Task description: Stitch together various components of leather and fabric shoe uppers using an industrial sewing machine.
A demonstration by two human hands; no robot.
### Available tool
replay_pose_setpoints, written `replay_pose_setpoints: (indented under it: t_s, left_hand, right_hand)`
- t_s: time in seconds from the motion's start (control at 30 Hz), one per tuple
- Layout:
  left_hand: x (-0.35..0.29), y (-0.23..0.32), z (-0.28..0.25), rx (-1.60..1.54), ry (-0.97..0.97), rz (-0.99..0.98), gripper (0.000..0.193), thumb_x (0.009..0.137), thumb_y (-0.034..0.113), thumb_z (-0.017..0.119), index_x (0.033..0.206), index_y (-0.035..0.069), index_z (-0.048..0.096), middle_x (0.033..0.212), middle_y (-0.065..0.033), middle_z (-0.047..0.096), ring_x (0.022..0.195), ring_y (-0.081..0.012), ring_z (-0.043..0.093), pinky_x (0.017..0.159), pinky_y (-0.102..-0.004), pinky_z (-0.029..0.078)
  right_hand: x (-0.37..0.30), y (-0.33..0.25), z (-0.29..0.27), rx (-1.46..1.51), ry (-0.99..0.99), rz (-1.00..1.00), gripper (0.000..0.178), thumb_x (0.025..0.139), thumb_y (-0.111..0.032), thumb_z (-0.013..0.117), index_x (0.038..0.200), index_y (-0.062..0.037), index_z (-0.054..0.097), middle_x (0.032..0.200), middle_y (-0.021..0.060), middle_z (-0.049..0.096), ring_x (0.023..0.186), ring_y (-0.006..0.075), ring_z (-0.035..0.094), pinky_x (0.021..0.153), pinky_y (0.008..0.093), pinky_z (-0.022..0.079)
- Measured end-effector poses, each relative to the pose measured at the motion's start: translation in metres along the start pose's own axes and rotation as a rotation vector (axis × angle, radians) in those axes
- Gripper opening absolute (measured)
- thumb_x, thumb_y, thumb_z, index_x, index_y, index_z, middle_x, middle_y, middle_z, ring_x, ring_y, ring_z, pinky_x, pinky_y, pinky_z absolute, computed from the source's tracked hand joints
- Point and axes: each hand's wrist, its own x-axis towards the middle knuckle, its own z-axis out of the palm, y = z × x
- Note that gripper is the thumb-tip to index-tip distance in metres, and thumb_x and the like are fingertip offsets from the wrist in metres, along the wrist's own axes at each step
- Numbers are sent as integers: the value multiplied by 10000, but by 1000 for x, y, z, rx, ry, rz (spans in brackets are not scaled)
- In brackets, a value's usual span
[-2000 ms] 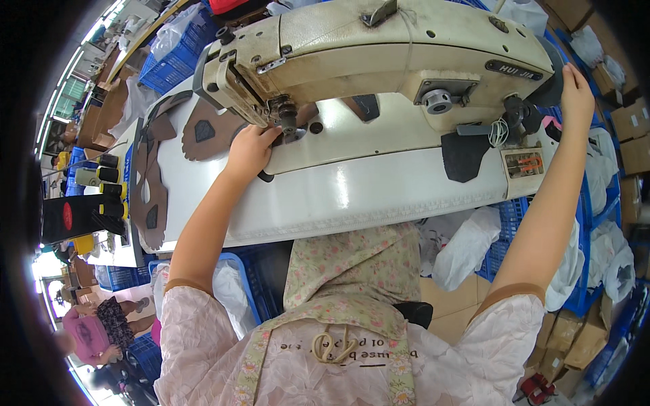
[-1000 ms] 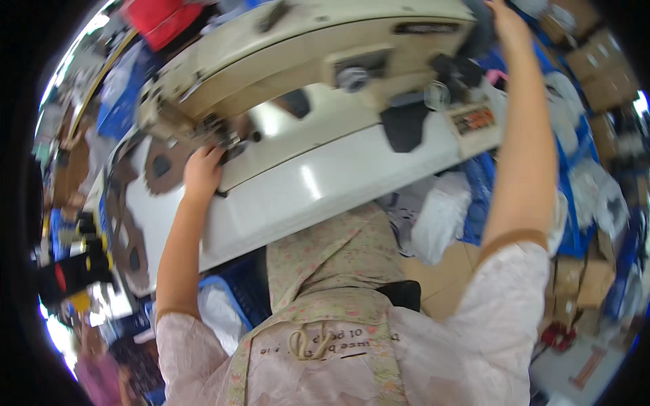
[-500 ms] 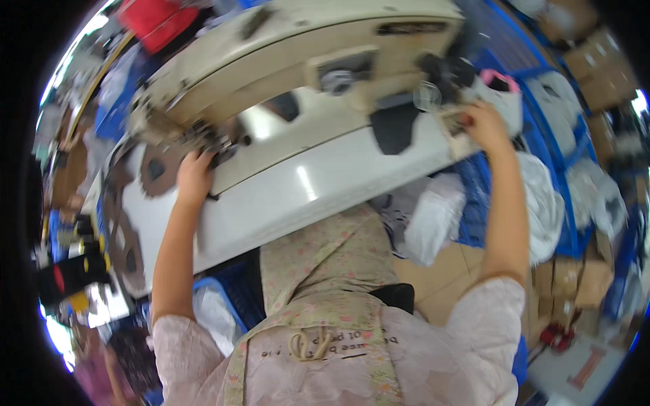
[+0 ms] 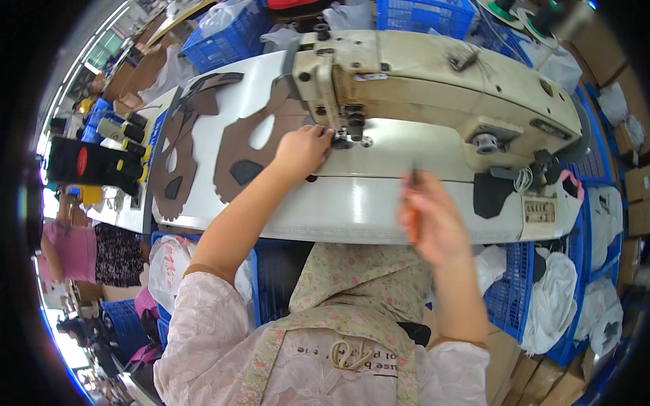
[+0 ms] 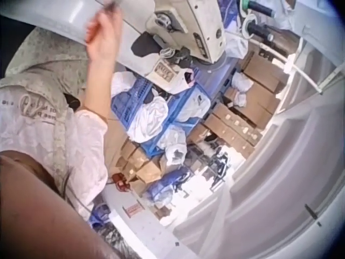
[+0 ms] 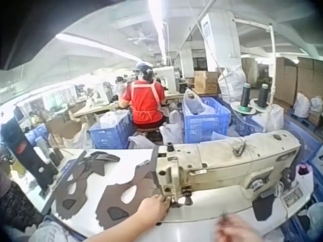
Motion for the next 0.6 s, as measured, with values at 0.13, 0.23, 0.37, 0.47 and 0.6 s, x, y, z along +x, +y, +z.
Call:
replay_pose_setpoints:
  t_s: [0.13, 0.23, 0.37, 0.47, 0.6]
  left_hand:
    - [10, 4, 9, -59, -34, 9, 352, 882, 297, 607, 1114, 38, 661, 1116, -123, 650, 1025, -280, 642, 731, -387, 557]
    - [19, 18, 3, -91, -38, 19, 301, 910, 339, 575, 1045, 83, 658, 1127, -93, 647, 1041, -256, 627, 766, -377, 542]
    - [4, -18, 100, -859, -32, -332, 265, 980, 377, 505, 1043, 154, 632, 1109, -61, 652, 968, -257, 657, 720, -414, 538]
    - [1, -3, 76, -1230, 442, -158, 232, 925, 300, 564, 1000, 107, 668, 1048, -137, 665, 994, -307, 661, 734, -432, 544]
    - [9, 15, 5, -271, 37, -87, 250, 860, 247, 593, 977, 55, 701, 1094, -154, 658, 1098, -323, 611, 903, -430, 515]
  right_hand:
    - [53, 58, 97, -690, -113, -375, 638, 896, -43, 674, 1470, 1, 399, 814, -25, 553, 628, 26, 439, 553, 166, 354]
    - [94, 98, 110, -788, 167, -709, 871, 944, -107, 683, 1561, 50, 89, 899, 9, 633, 609, 33, 403, 546, 180, 371]
    - [107, 116, 151, -877, 186, -866, 904, 941, -132, 695, 1560, 51, 63, 1072, 73, 664, 660, 48, 409, 612, 183, 393]
    - [122, 103, 142, -829, 192, -895, 875, 942, -120, 689, 1562, 35, 92, 1126, 68, 646, 687, 48, 428, 644, 183, 403]
    - [130, 98, 114, -481, 151, -995, 553, 954, -55, 625, 1429, 28, 352, 1095, 60, 644, 665, 66, 500, 589, 191, 427]
